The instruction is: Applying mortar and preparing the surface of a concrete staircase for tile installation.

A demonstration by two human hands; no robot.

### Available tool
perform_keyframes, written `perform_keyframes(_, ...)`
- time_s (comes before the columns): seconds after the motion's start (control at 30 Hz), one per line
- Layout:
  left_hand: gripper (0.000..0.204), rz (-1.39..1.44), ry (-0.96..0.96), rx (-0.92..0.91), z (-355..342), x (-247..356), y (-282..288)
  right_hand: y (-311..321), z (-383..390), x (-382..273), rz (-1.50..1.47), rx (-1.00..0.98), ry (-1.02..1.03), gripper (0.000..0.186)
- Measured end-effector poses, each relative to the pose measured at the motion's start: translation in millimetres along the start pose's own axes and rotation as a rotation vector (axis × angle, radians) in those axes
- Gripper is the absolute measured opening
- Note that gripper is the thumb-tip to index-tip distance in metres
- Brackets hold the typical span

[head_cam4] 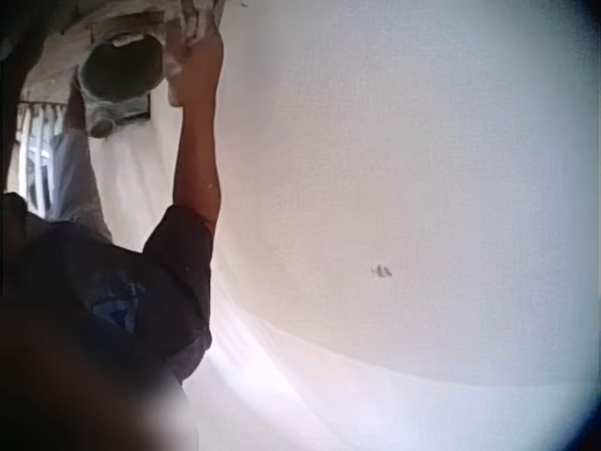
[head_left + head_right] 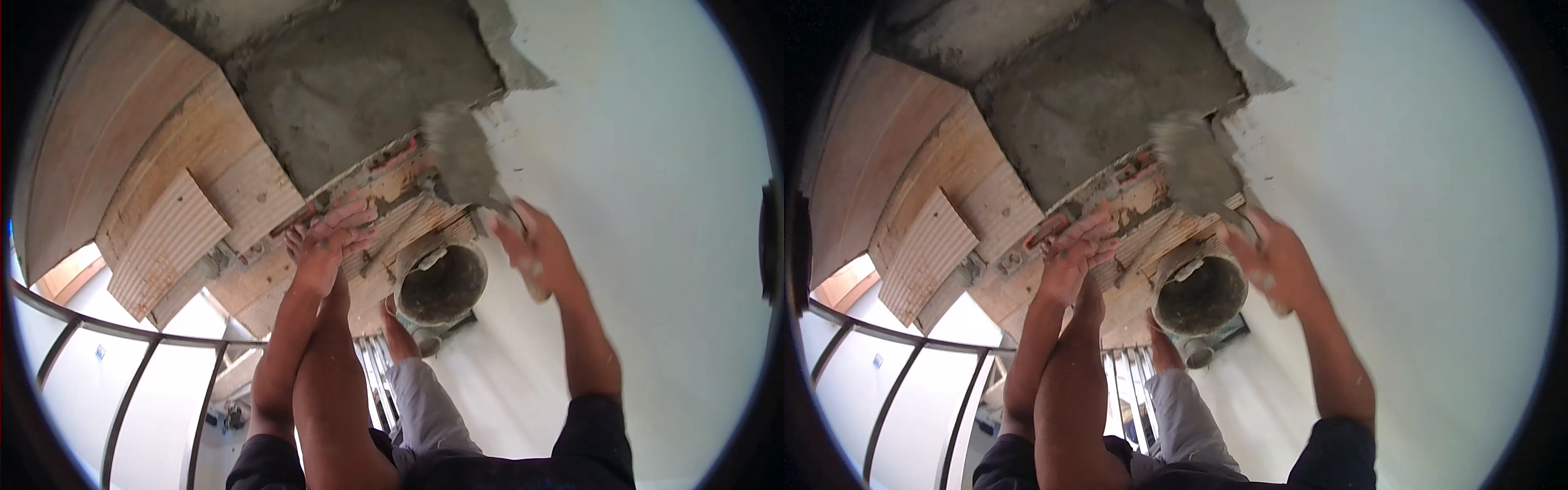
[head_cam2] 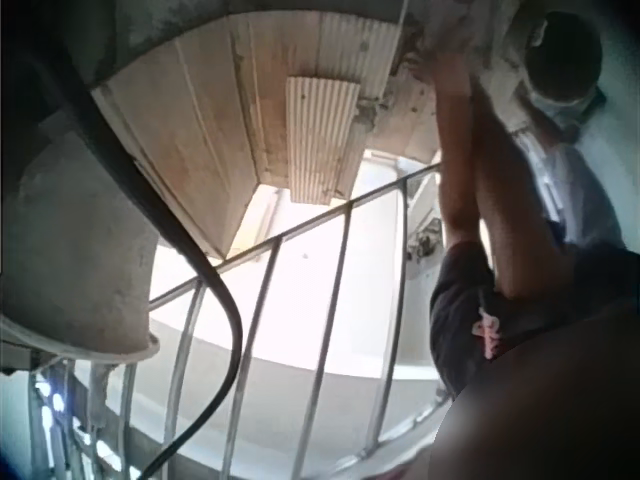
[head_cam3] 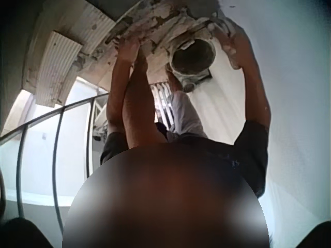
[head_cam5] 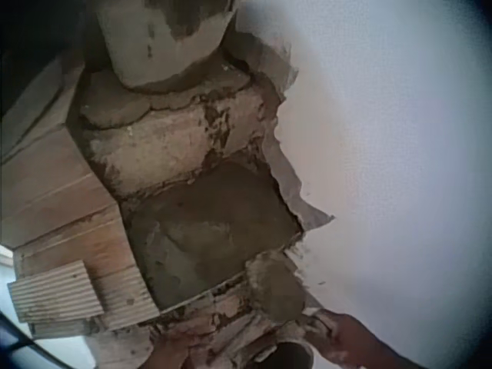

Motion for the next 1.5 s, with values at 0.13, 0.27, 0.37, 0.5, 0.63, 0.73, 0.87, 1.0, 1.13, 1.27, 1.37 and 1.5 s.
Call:
perform_keyframes(0.13, 0.05, -0.109, 0.088, -0.049, -3.0, -13.4, -19.6, -79.3, 95.2, 131.6, -0.401, 0.157, -0.129, 0.035)
perform_keyframes(0.27, 0.044, -0.451, 0.283, -0.361, 2.4, -76.6, -37.1, -177.0, 166.7, 219.7, -0.422, -0.025, -0.412, 0.04)
perform_keyframes(0.37, 0.061, -1.011, 0.437, -0.565, 2.0, -121.4, -46.5, -225.4, 161.7, 267.2, -0.103, -0.21, -0.43, 0.044)
perform_keyframes(0.5, 0.082, -1.638, 0.587, -0.726, -12.9, -182.6, -53.2, -290.6, 106.7, 331.7, 0.316, -0.235, -0.374, 0.037)
perform_keyframes(0.63, 0.097, -1.721, 0.647, -0.689, -39.4, -258.0, -54.9, -353.3, 59.7, 384.5, 0.059, -0.596, -0.259, 0.02)
perform_keyframes(0.73, 0.071, -1.687, 0.586, -0.466, -44.1, -267.1, -26.9, -387.6, 68.4, 346.1, -0.684, -0.72, -0.76, 0.021)
perform_keyframes(0.87, 0.036, -1.737, 0.466, -0.599, -48.1, -256.3, 8.2, -373.0, 64.4, 279.3, -0.939, -0.538, -0.716, 0.015)
perform_keyframes(1.0, 0.034, -1.665, 0.39, -0.566, -57.2, -272.1, -32.3, -404.8, 55.6, 336.7, -0.495, -0.295, -0.24, 0.021)
perform_keyframes(1.13, 0.036, -1.776, 0.436, -0.605, -42.6, -257.2, 3.7, -419.3, 58.8, 292.7, -0.472, -0.092, -0.307, 0.037)
perform_keyframes(1.27, 0.039, -1.732, 0.394, -0.6, -47.5, -266.2, -17.3, -413.5, 65.2, 314.7, -0.688, -0.094, -0.33, 0.032)
perform_keyframes(1.37, 0.044, -1.768, 0.48, -0.604, -47.6, -258.6, -16.8, -399.1, 52.2, 299.0, -0.824, -0.26, -0.46, 0.035)
perform_keyframes(1.5, 0.046, -1.748, 0.454, -0.611, -40.7, -261.7, -15.6, -397.5, 64.4, 302.7, -0.985, -0.288, -0.43, 0.041)
Point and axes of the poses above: each hand's wrist, its own z-axis away from the middle knuckle, its own y-axis out of the back of the hand, x = y × z, the point moved 5 cm from there along -z, towards the middle knuckle
